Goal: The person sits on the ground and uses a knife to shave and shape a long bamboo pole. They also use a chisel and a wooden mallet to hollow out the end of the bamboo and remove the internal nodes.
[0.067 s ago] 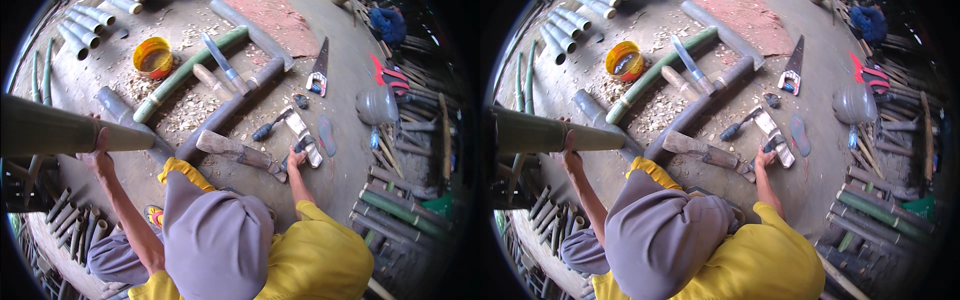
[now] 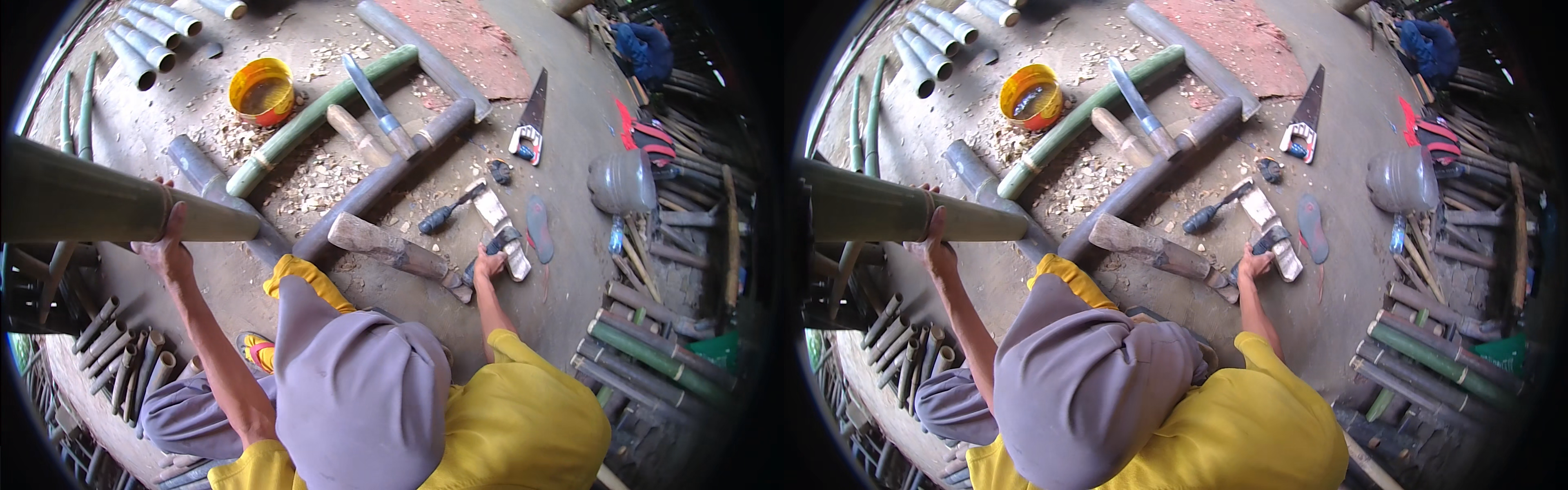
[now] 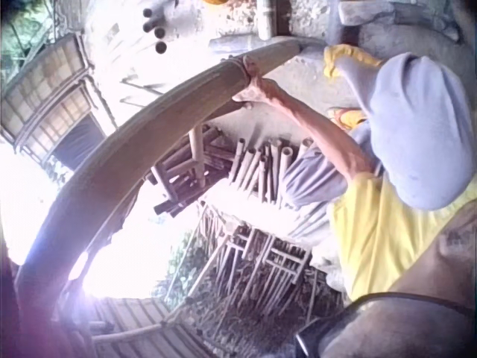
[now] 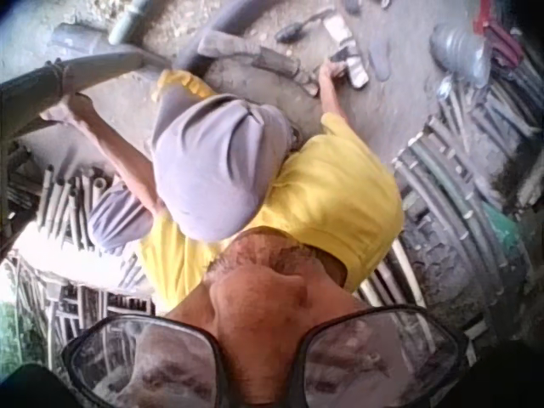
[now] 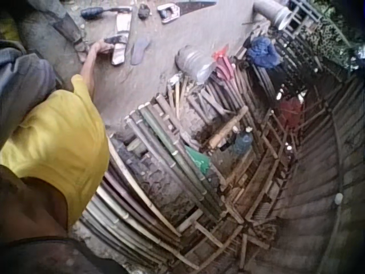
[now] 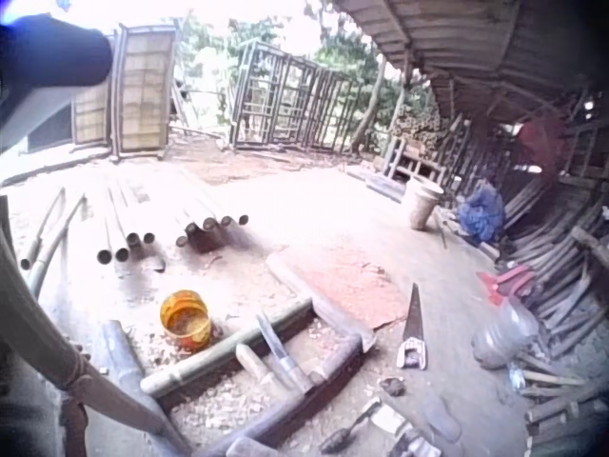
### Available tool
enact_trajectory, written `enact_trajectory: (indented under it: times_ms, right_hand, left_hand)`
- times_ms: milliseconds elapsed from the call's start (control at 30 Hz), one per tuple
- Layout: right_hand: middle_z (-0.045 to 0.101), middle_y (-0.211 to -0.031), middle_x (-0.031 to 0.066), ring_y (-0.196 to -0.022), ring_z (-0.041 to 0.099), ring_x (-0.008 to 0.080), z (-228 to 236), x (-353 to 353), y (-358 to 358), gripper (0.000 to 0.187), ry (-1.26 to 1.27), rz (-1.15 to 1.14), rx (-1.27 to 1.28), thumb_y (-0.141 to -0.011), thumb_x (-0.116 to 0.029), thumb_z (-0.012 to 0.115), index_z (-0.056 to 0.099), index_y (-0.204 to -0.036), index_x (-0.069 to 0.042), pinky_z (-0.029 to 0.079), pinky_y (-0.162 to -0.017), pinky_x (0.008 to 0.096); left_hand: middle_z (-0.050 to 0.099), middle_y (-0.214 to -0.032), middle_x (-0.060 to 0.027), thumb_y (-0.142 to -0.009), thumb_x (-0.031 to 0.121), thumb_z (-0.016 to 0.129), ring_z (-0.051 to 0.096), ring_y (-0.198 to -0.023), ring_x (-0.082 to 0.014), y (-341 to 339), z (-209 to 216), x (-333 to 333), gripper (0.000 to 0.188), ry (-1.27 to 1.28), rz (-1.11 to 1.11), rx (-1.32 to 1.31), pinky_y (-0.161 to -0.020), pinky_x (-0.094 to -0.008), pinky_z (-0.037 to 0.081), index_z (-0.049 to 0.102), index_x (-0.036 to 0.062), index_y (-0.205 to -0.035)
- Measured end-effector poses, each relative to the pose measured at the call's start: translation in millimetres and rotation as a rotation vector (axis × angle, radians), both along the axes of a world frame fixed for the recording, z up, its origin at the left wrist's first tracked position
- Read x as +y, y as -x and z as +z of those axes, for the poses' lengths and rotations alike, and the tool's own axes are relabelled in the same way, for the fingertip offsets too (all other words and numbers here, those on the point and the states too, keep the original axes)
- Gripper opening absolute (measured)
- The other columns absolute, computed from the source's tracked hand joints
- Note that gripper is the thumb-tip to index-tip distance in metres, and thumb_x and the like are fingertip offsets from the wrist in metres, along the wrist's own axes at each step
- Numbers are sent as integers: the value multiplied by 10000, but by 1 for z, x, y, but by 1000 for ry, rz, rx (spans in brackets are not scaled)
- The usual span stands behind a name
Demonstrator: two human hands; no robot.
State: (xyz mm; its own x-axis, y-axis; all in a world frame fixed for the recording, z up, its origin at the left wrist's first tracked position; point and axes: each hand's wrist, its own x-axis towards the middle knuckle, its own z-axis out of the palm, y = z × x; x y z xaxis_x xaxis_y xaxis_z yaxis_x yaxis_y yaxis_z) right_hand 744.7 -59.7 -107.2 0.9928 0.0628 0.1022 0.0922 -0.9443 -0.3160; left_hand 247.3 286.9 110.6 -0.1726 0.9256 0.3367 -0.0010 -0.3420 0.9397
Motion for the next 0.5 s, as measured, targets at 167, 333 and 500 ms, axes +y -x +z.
enact_trajectory:
  times_ms: [167,333,500]
  right_hand:
    - [597,-1128,267,-1104,553,420,22,16,12,688,82,26,179,-733,-411,774,544,-1200,40,453,-936,485]
    - [512,-1264,242,-1204,468,362,95,52,95,661,-214,688,123,-717,-175,695,482,-1323,-18,369,-1037,456]
    - [568,-1192,236,-1155,505,391,113,101,160,851,243,1232,331,-647,-218,749,373,-1402,-106,396,-987,487]
  left_hand:
    - [664,-1085,-157,-640,104,782,649,-1011,-269,5,17,-12,556,4,50,7,-953,-417,490,612,-61,-1143]
    - [666,-1081,-154,-632,112,791,647,-1016,-265,3,18,-14,557,0,62,6,-955,-416,491,623,-60,-1134]
    - [678,-1061,-139,-635,100,803,650,-1008,-244,-4,23,-13,517,8,43,15,-940,-386,497,647,-50,-1104]
